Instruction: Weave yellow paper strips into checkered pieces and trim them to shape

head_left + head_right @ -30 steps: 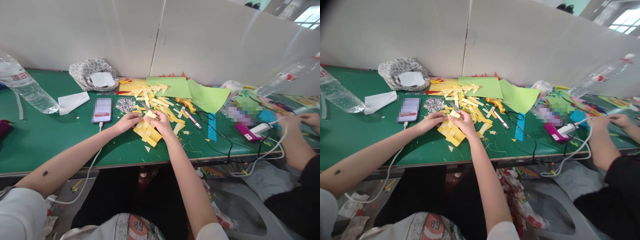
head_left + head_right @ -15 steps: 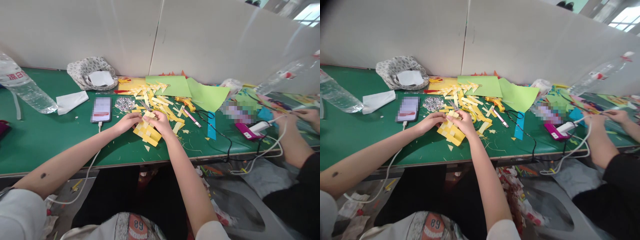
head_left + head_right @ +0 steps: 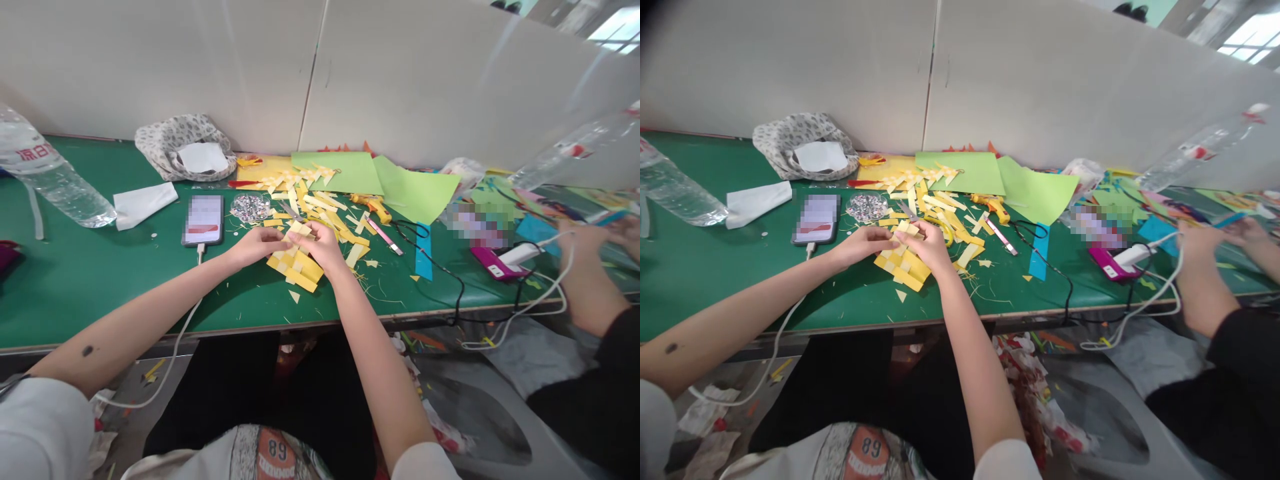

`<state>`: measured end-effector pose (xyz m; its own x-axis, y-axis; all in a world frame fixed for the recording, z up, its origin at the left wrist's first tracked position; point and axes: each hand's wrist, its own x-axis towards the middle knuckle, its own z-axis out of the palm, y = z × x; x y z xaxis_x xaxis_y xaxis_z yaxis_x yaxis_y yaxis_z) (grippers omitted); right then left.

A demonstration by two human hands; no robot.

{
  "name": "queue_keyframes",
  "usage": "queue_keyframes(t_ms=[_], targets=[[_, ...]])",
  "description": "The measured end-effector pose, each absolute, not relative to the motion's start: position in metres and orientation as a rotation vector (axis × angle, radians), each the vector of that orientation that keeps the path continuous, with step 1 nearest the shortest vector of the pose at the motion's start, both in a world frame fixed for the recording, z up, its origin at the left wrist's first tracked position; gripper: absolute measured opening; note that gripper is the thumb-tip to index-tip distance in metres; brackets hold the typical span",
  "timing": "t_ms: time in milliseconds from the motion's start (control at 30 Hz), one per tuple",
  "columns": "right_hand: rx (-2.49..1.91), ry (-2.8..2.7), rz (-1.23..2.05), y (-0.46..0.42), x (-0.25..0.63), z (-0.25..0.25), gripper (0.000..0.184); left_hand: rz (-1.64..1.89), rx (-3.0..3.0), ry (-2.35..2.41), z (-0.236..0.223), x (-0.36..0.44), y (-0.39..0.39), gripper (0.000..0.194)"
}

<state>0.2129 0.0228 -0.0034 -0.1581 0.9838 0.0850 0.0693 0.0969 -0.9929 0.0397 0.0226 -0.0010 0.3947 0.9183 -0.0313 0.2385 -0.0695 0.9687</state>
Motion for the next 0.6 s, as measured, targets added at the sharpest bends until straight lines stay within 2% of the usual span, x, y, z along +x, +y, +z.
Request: queue_keyframes(t_ms=[100,167,400,500,600], targets=[[-1.107,-1.411,1.214,0.022,0.212,-0.004,0.03,0.777,1.705,1.054,-0.003,0.039,0.022,0.032],[-1.119,-1.367,1.243,0.023,0.212,-0.003,0.033,0.788,1.729,1.049,-0.005,0.038,0.023,0.036],[-1.115,-1.171,1.364,0.026,0.217,0.005,0.034,0.87,1.626,1.067,-0.007,0.036,0.026,0.02],[-1.168,-1.169,1.339,0.025,0.22,0.008,0.029,0.895,1.548,1.081,-0.004,0.034,0.028,0.02],[-1.208,-1.201,1.28,0.024,0.22,0.008,0.034,0.918,1.503,1.092,-0.002,0.033,0.028,0.02]])
